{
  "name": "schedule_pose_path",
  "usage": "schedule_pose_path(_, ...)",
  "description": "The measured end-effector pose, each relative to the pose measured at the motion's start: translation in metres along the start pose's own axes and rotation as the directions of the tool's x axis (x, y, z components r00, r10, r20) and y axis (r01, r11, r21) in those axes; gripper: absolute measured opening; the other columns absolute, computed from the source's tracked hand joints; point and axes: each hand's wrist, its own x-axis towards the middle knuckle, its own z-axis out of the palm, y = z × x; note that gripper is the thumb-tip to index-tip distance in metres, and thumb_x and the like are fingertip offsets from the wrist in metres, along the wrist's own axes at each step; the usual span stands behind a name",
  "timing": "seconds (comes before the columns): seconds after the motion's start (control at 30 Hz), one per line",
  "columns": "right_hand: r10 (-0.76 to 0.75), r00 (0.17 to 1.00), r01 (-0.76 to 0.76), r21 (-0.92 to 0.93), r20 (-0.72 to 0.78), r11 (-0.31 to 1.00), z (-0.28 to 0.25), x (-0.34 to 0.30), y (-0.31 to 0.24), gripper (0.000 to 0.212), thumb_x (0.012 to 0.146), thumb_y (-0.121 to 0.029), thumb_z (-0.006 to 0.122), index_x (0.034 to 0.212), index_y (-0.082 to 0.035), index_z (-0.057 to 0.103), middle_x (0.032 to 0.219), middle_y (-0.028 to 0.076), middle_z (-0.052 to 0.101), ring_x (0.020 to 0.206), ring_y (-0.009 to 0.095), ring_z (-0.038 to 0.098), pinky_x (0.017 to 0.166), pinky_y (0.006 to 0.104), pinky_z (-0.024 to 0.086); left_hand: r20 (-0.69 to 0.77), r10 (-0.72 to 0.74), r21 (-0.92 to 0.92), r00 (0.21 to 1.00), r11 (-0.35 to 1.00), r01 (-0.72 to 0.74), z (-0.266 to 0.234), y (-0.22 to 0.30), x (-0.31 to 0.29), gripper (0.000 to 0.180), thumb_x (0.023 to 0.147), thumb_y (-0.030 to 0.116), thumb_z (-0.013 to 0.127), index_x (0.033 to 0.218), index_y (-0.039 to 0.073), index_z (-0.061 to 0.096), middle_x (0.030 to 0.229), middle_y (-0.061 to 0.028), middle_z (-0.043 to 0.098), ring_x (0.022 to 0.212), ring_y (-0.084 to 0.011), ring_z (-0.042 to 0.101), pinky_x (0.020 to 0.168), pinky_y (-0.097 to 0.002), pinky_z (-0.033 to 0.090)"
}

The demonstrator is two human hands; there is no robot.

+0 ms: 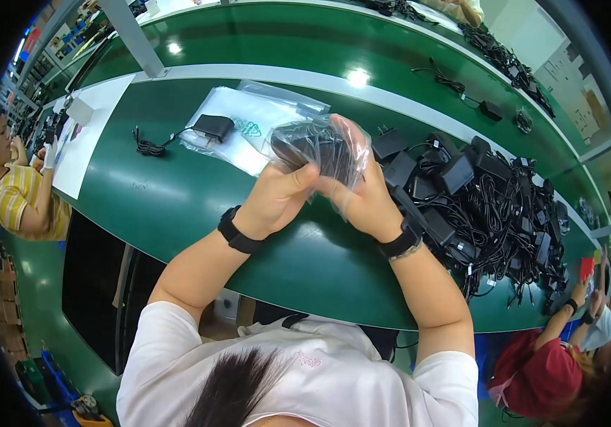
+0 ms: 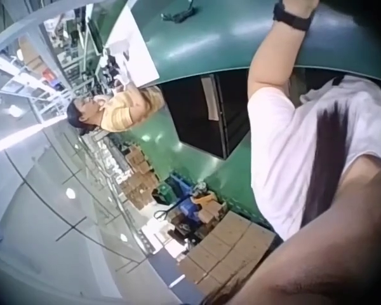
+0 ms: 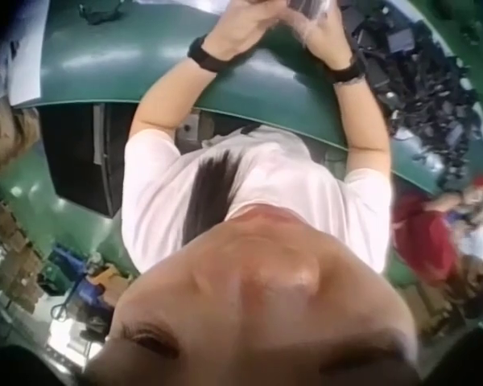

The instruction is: The person packages power adapters by hand, picking up an adapter, wrapping its cord, and sliding it into a plastic bag. This process is repeated with several other adapters and bags throughout the video.

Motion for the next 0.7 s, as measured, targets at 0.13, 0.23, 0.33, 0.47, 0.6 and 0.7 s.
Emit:
schedule_pose_path(0.13,0.038,0.99,-0.039,0.0,0.135,0.999,-0.011,0.003,0.006,0.069,0.075,-0.012,0.067,0.132,-0.003,0.03,0.13,0.009,0.038,0.12,0.02,0.038,0.1,0.033,0.029,-0.04,-0.044,0.046,0.998,0.998,0.046,-0.004,-0.014,0.0,0.041,0.081,0.014,0.065,0.117,0.005,0.047,0.11,-0.0032,0.053,0.102,-0.0133,0.049,0.088,-0.0275,0.039)
schedule_pose_path(0.23,-0.037,0.964,0.07,-0.116,0.263,0.991,-0.015,0.007,0.007,0.061,0.074,-0.016,0.068,0.127,-0.003,0.04,0.129,0.011,0.043,0.122,0.023,0.037,0.102,0.0346,0.028,-0.019,0.069,0.113,0.997,0.991,-0.066,0.003,-0.009,-0.002,0.041,0.079,0.017,0.068,0.113,0.007,0.05,0.106,-0.0013,0.055,0.099,-0.0126,0.05,0.086,-0.0262,0.04)
schedule_pose_path(0.33,0.008,0.98,-0.001,-0.035,0.198,0.999,-0.009,0.005,0.007,0.06,0.074,-0.019,0.067,0.126,-0.003,0.043,0.129,0.011,0.042,0.121,0.024,0.039,0.102,0.0352,0.027,0.012,0.057,0.146,0.998,0.988,-0.058,-0.006,-0.009,0.001,0.043,0.077,0.018,0.07,0.114,0.008,0.05,0.105,-0.0014,0.056,0.099,-0.0131,0.05,0.086,-0.0272,0.04)
schedule_pose_path(0.47,0.008,0.988,0.041,-0.313,0.153,0.949,-0.005,0.003,-0.005,0.061,0.074,-0.018,0.066,0.129,-0.007,0.042,0.123,0.01,0.047,0.111,0.026,0.04,0.099,0.036,0.023,-0.125,0.047,0.04,0.991,0.998,-0.042,0.001,-0.009,0.001,0.042,0.076,0.02,0.071,0.112,0.007,0.052,0.103,-0.0023,0.057,0.094,-0.013,0.053,0.082,-0.0271,0.043)
schedule_pose_path(0.6,0.034,0.995,0.007,-0.389,0.098,0.921,-0.001,0.0,0.005,0.061,0.079,-0.035,0.06,0.127,-0.003,0.041,0.125,0.014,0.04,0.116,0.03,0.031,0.101,0.0393,0.022,-0.176,0.011,0.106,0.984,0.994,0.008,-0.005,-0.005,0.004,0.038,0.077,0.02,0.07,0.108,0.004,0.054,0.1,-0.0031,0.059,0.092,-0.0126,0.054,0.081,-0.0272,0.043)
schedule_pose_path(0.7,-0.029,0.996,0.067,-0.496,0.085,0.866,0.003,-0.002,0.0,0.061,0.08,-0.033,0.061,0.128,-0.001,0.041,0.127,0.014,0.041,0.119,0.028,0.034,0.101,0.0371,0.024,-0.165,-0.016,0.196,0.986,0.979,0.048,-0.013,-0.004,0.004,0.043,0.077,0.028,0.068,0.111,0.006,0.052,0.103,-0.0017,0.058,0.095,-0.0143,0.055,0.083,-0.0295,0.043)
